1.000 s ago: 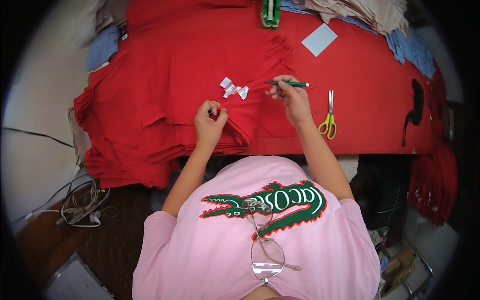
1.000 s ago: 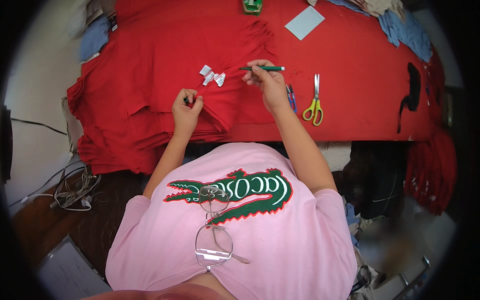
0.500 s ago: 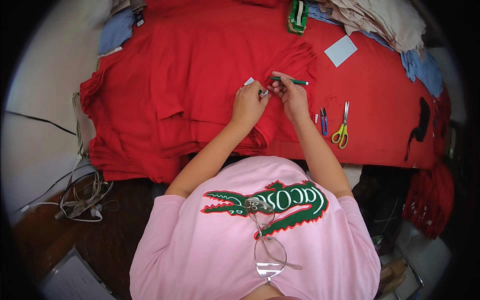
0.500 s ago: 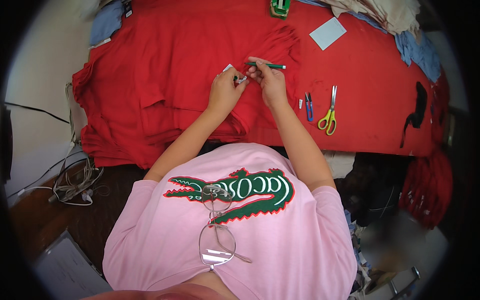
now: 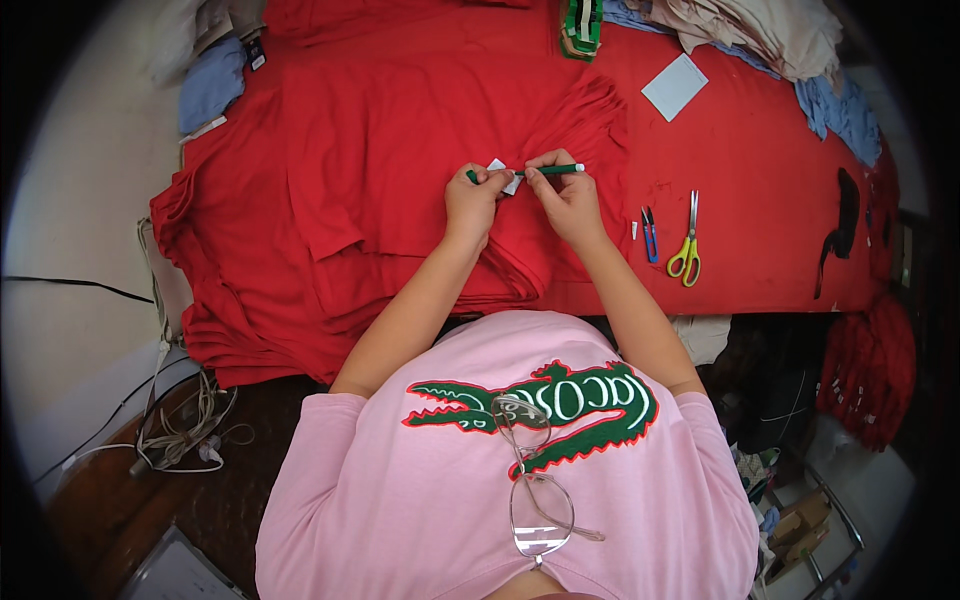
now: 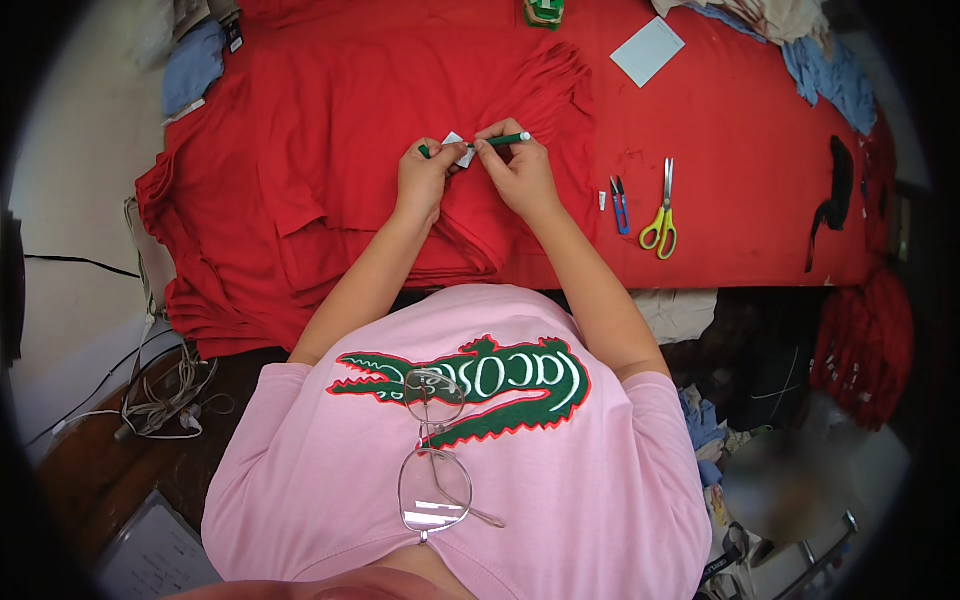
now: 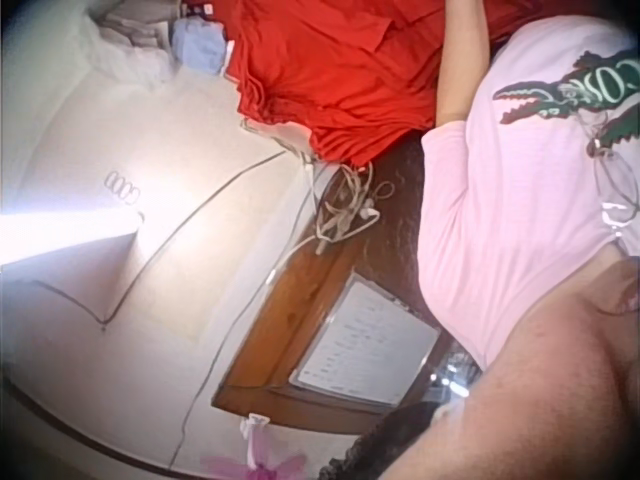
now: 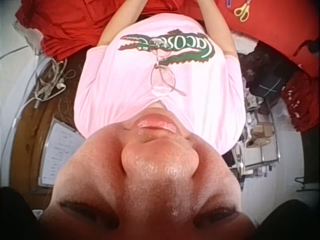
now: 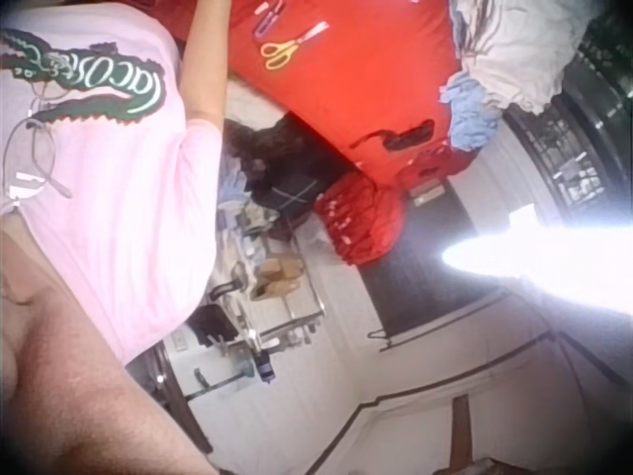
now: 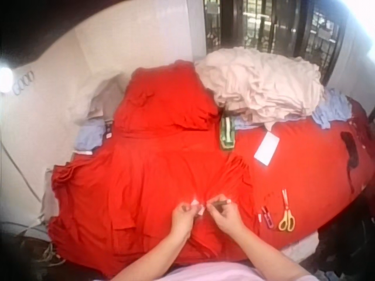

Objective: The person attaches tags to red shirts using a tagging gun, organizes the shirts in a stack, and trims excess threads from the collars with shears.

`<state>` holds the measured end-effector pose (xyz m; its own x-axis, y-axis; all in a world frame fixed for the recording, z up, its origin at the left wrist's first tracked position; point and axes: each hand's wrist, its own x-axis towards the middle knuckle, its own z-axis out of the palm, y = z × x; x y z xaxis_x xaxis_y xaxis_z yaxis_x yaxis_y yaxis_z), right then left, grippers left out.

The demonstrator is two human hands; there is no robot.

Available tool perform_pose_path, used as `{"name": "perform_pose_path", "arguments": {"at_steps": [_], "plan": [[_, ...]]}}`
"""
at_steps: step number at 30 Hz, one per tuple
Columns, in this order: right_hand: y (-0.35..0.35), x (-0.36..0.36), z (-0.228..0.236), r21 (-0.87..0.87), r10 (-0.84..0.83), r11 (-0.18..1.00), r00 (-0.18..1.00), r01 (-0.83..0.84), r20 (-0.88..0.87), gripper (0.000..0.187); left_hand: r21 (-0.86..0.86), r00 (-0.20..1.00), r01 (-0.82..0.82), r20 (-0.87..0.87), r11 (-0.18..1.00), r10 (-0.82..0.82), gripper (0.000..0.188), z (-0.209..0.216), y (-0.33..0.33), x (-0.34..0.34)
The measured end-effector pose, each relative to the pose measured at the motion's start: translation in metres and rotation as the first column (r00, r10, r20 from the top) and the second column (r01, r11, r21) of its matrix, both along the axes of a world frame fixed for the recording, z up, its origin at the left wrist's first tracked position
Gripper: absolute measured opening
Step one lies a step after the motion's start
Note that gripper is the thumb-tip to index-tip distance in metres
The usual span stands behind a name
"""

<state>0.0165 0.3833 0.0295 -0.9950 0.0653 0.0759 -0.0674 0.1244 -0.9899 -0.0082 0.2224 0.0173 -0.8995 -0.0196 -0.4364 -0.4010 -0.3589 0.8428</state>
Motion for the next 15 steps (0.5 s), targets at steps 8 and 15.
{"name": "perform_pose_path", "arguments": {"at_steps": [8, 15], "plan": [[0.008, -0.001, 0.005, -0.275, -0.071, 0.957, 0.993, 0.093, 0.090, 0.008, -0.043, 0.999, 0.025, -0.034, 0.999, -0.026, 0.033, 0.004, -0.001, 0.001], [0.130, 0.043, 0.015, -0.555, -0.365, 0.727, 0.912, 0.404, 0.185, 0.011, -0.750, 0.737, -0.070, -0.484, 0.658, -0.473, 0.028, 0.043, 0.030, 0.016]]}}
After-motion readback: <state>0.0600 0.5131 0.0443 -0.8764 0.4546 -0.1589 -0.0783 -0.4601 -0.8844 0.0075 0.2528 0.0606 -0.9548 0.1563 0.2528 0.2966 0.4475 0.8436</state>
